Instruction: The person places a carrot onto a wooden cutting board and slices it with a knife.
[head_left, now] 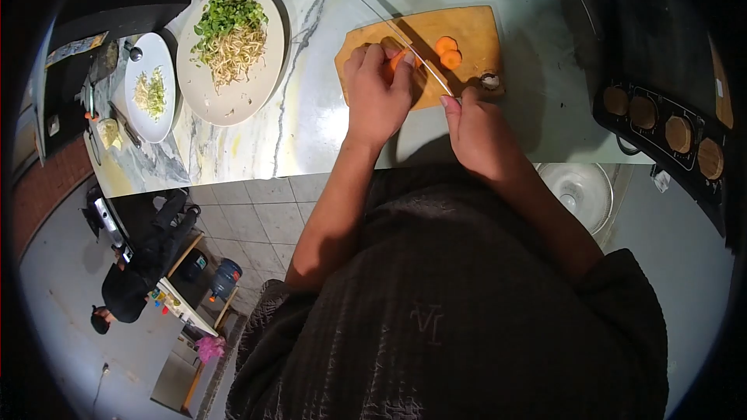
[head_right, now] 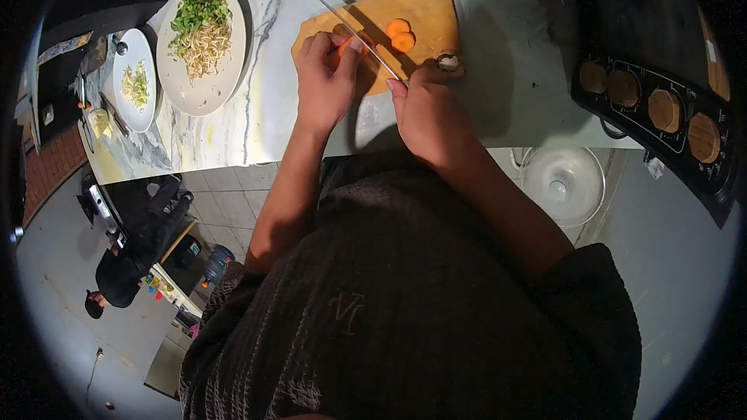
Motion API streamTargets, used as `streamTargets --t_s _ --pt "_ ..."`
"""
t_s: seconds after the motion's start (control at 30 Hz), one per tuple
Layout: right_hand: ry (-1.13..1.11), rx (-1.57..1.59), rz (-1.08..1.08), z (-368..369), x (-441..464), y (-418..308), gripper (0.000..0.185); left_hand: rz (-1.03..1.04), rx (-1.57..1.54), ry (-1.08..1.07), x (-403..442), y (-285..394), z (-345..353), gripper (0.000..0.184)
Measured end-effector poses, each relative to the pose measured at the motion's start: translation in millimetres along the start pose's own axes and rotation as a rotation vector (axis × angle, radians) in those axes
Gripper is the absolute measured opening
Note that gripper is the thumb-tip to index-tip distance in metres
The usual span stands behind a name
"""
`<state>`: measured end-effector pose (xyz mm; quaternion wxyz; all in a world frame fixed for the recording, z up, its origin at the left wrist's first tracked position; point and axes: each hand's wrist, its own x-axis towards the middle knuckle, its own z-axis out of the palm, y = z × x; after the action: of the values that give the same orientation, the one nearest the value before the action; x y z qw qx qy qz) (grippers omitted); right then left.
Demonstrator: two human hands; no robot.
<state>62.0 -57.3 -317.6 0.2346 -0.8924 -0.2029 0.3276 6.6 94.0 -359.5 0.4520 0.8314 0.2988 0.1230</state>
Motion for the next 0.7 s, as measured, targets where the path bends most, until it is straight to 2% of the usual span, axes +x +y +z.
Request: streamTargets --t_s 0.2,0.27,0.37,0.47,0.53,0.7 --pt "0.009 -0.008 -0.006 0.0 -6.7 4.5 0.04 -0.009 -0.015 0.001 -3.7 1.2 -1.8 0.019" --pt "-0.008 -0.025 0.014 0.4 -0.3 2.9 0.041 0.058 0.081 -0.016 -0.2 1.3 -1.7 0.019" --pt "0.006 -0.038 0.002 7.3 5.3 4.3 0.041 0.079 0.069 0.01 -3.4 5.3 -0.5 0.02" --pt "0.088 -0.035 -0.104 19.7 15.0 11.7 0.042 0.088 0.062 0.033 -2.0 1.9 -0.2 0.02" --pt "0.038 -0.021 -0.006 22.8 8.4 21.2 0.042 0.077 0.048 0.034 -2.8 -0.5 1.9 0.02" --pt "0.033 -0.037 0.038 19.4 0.4 16.8 0.04 0.071 0.017 0.044 -3.0 -1.2 1.2 0.021"
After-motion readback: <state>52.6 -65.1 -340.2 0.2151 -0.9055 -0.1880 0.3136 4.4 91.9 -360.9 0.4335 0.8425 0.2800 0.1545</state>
